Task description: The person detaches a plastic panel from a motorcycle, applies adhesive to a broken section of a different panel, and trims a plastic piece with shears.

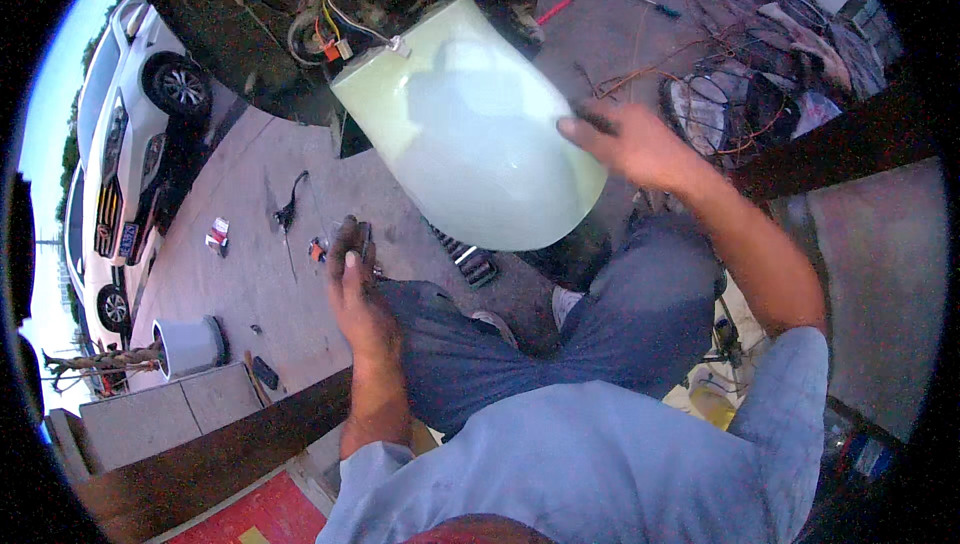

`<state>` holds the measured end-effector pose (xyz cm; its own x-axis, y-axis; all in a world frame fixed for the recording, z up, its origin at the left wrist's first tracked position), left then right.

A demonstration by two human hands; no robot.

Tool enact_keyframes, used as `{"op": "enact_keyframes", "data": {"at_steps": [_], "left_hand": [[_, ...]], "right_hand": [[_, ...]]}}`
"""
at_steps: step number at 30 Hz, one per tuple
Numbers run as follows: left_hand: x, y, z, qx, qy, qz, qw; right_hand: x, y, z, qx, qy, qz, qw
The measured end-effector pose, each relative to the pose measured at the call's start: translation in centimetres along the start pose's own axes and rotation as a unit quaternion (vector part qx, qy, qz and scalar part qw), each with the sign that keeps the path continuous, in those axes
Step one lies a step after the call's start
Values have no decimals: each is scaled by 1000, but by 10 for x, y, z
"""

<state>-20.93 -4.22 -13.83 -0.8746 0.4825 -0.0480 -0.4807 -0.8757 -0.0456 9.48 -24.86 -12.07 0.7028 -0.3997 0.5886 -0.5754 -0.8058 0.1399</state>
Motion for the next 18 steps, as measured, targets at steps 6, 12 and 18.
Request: {"op": "enact_keyframes", "data": {"at_steps": [6, 12, 18], "left_hand": [[5, -13, 17, 26, 23, 50, 998], [19, -20, 20, 12, 62, 94, 994], [9, -26, -4, 117, -3, 113, 987]], "right_hand": [[0, 39, -48, 79, -143, -120, 979], [10, 15, -16, 34, -208, -36, 977], [12, -3, 23, -9, -221, -2, 975]]}}
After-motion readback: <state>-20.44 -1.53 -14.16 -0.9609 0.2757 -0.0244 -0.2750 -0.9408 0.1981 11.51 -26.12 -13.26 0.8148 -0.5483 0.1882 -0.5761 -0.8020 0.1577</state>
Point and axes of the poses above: each hand's wrist, its own y-axis away from the middle knuckle, its own x-axis out of the back of the hand, z = x × y, the point moved 7 cm from there along -y, towards the middle knuckle, and after that the axes turned 2 degrees about y, right-handed, at the moved point
